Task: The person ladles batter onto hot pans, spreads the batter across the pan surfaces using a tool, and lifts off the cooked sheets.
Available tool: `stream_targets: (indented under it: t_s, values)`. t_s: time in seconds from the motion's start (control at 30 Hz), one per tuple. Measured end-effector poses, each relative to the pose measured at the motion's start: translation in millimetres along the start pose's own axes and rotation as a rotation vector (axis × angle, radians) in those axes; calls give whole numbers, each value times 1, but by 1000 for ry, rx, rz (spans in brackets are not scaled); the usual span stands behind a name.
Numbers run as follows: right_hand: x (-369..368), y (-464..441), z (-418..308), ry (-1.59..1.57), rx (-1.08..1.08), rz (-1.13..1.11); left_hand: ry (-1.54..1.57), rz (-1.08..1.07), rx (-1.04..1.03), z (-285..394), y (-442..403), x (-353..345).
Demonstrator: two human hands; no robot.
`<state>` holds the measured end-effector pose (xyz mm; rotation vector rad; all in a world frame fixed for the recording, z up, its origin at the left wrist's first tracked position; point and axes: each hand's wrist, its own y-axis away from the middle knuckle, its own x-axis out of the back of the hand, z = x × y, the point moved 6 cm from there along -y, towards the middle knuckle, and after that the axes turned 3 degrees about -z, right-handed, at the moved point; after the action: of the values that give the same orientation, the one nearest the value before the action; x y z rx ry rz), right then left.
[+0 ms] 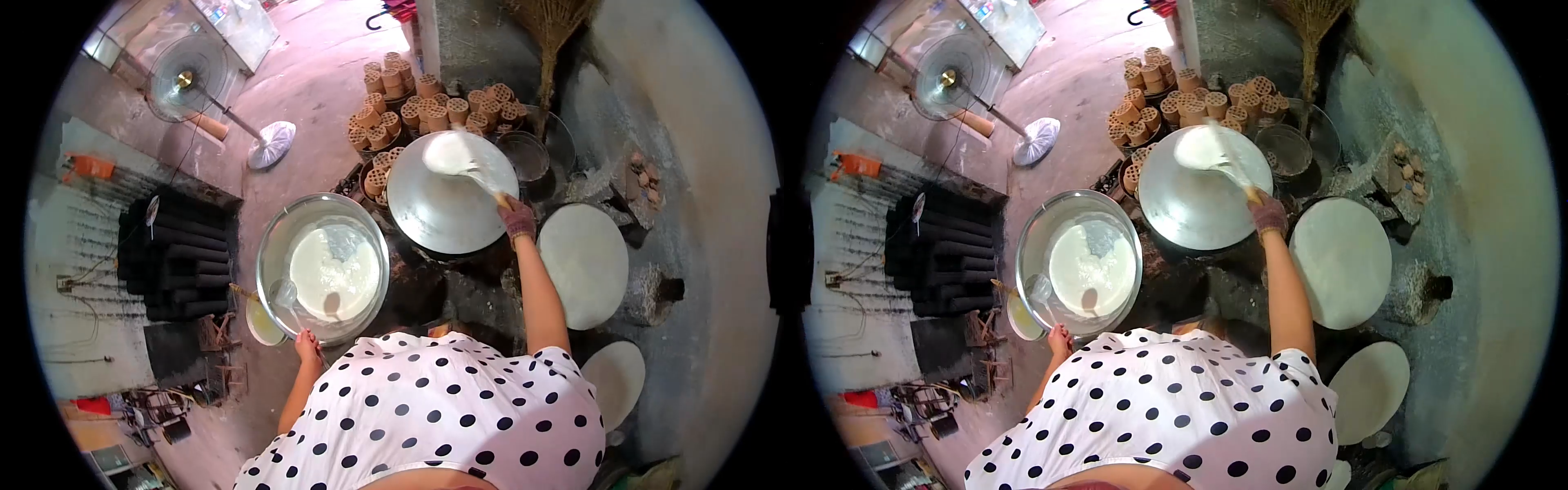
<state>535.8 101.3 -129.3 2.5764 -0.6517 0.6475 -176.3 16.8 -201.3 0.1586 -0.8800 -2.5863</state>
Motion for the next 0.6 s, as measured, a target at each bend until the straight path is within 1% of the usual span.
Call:
stream_targets:
  t_s: [0.03,0.07,0.13,0.17,0.2,0.27,0.3,0.33,0.4,0.47,0.57,0.6]
  values:
    - [-4,5,13,-82,-70,61,13,-4,-32,-2,-1,3]
    - [-12,3,7,-83,-65,52,17,4,-34,-7,-5,8]
    - [-37,3,-10,223,-50,28,-128,36,-14,-15,-10,19]
    - [-46,4,-21,226,-122,-50,-183,-12,-30,-16,-10,20]
    - [-51,-9,-9,222,-122,-52,-186,-10,-33,-16,-9,20]
    - [-68,-31,-2,315,208,-159,-254,21,-36,-17,-9,18]
    - [-38,-1,-35,115,116,-228,-278,21,-56,-16,-10,19]
    - [-32,1,-31,118,131,-223,-264,19,-65,-15,-9,17]
    - [-7,-5,-16,185,56,-26,-214,-4,-80,-13,-1,13]
    - [-18,-8,-10,312,-51,-31,-203,9,-136,-17,-3,14]
    - [-49,-13,-13,392,50,-76,-184,65,-9,-33,-8,20]
    - [-60,-20,-4,333,125,-144,-167,71,-12,-33,-9,20]
